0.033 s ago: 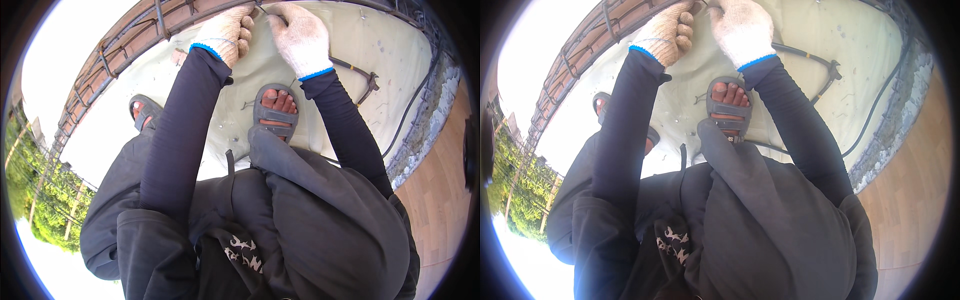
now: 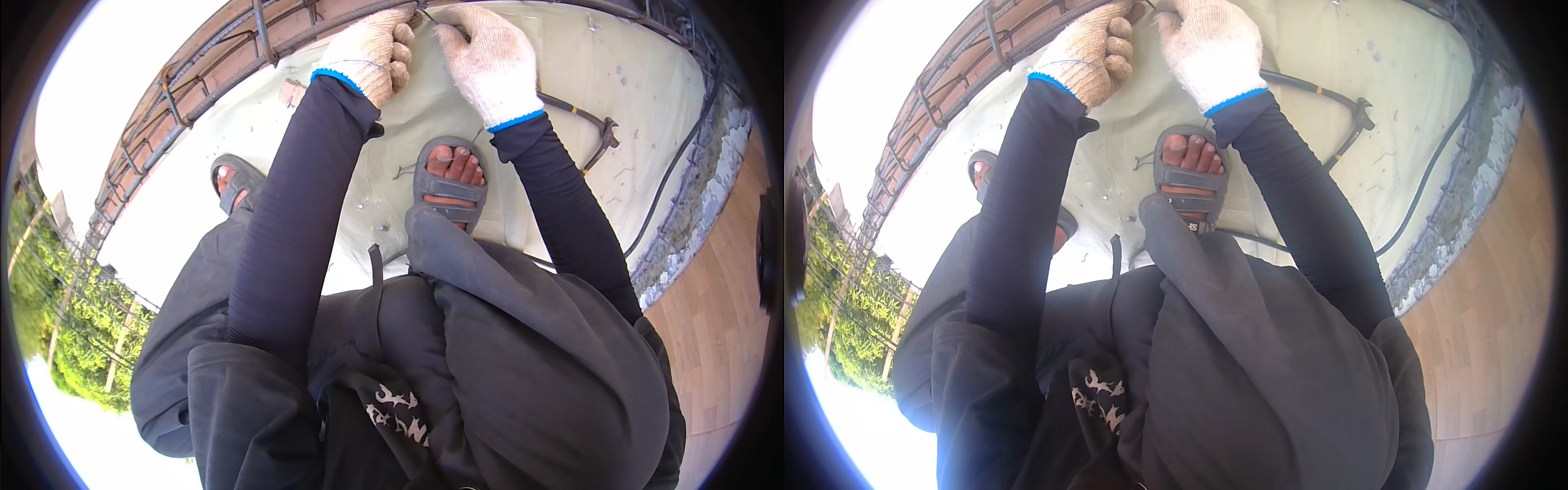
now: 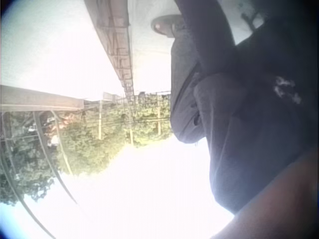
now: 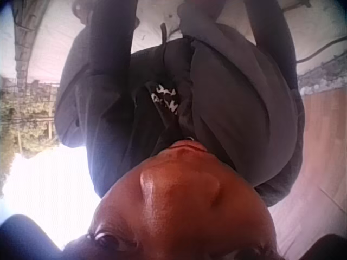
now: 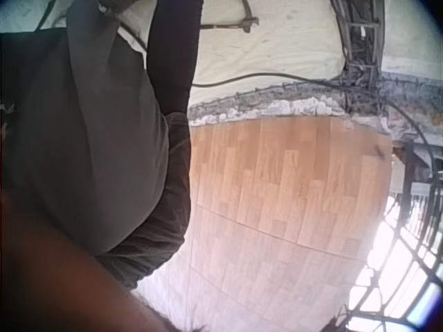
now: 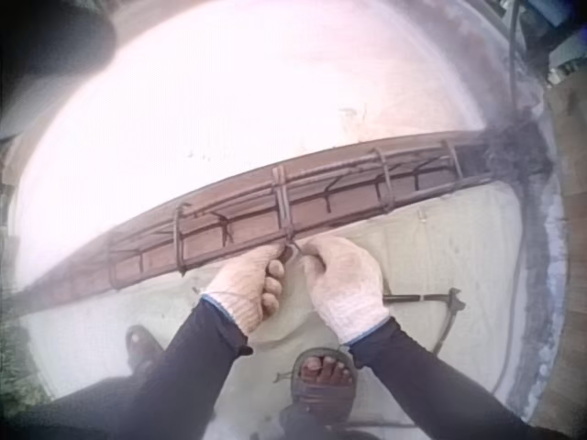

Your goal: The person ties metal rebar bars together using wire and pliers on a concrete surface. They repeatedly wrap wire around intersecting bars and twist it with pliers to secure the connections.

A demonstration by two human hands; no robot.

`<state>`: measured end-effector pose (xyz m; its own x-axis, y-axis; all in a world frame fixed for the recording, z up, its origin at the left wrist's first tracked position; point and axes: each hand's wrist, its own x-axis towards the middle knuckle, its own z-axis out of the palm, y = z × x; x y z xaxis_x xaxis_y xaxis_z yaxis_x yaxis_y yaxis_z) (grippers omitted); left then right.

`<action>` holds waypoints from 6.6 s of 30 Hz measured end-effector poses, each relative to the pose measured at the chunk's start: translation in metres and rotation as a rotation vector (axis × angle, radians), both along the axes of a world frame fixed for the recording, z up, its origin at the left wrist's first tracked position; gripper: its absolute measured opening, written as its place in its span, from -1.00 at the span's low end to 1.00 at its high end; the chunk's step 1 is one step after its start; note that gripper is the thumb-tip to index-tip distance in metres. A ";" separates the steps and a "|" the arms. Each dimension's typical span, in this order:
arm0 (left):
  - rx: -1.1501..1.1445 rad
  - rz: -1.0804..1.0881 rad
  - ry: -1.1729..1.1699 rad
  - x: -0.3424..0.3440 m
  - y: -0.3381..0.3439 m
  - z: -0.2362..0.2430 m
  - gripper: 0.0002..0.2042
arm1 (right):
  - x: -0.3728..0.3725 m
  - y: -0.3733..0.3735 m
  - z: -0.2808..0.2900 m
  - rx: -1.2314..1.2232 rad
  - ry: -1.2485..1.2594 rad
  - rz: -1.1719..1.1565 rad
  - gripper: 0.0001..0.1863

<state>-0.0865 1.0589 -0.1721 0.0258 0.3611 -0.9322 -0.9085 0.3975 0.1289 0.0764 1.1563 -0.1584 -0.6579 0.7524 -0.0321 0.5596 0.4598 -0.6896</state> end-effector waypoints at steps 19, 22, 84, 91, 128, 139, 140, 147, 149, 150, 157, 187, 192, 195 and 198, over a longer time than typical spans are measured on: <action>0.285 -0.984 2.013 0.017 -0.008 -0.024 -0.87 | -0.013 -0.009 -0.033 -0.169 0.065 -0.077 -0.64; 0.287 -0.951 1.860 0.018 -0.008 -0.011 -0.88 | -0.011 -0.008 -0.035 -0.157 -0.006 -0.151 -0.66; 0.079 -0.424 1.020 0.067 -0.037 0.013 -0.55 | -0.027 0.030 -0.026 -0.218 -0.317 0.218 -0.50; 0.049 -0.401 1.086 0.070 -0.039 0.015 -0.52 | -0.026 0.008 -0.009 0.088 -0.319 0.094 -0.54; 0.239 0.429 0.176 0.036 0.003 0.014 -0.78 | -0.014 0.014 -0.019 0.333 -0.201 0.279 -0.84; 0.147 -0.326 1.580 0.061 0.012 0.031 -0.74 | -0.017 -0.019 -0.025 0.014 -0.196 0.030 -0.69; 0.143 -0.322 1.640 0.059 0.018 0.038 -0.73 | -0.016 -0.022 -0.036 -0.111 -0.120 0.015 -0.66; 0.137 -0.725 1.608 0.076 0.014 0.083 -0.73 | 0.002 -0.036 -0.058 -0.890 0.055 0.055 -0.35; 0.092 -0.868 1.458 0.077 0.016 0.111 -0.67 | 0.007 -0.035 -0.053 -0.990 0.094 0.032 -0.35; 0.133 -0.767 1.453 0.078 0.008 0.115 -0.66 | 0.002 -0.033 -0.039 -0.992 0.118 0.032 -0.34; 0.225 -0.669 1.192 0.068 -0.016 0.127 -0.57 | 0.022 -0.041 0.033 -0.026 0.026 -0.131 -0.55; -0.121 0.409 -0.282 0.013 0.002 0.039 -0.66 | 0.010 0.002 0.053 -1.124 0.277 -0.291 -0.61; -0.141 0.551 -0.296 0.021 0.010 0.058 -0.82 | 0.009 0.005 0.062 -1.134 0.244 -0.333 -0.59; -0.071 0.355 -0.019 0.018 0.000 0.023 -0.72 | 0.017 0.000 0.044 -1.016 0.277 -0.258 -0.61; -0.090 -0.111 0.611 0.030 -0.003 0.016 -0.63 | 0.021 -0.012 0.040 -1.149 0.191 -0.501 -0.65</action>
<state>-0.0567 1.0560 -0.1566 -0.4888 0.3058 -0.8170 -0.6341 0.5186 0.5735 0.0978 1.1445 -0.1184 -0.3763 0.5214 -0.7659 0.3464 -0.6875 -0.6382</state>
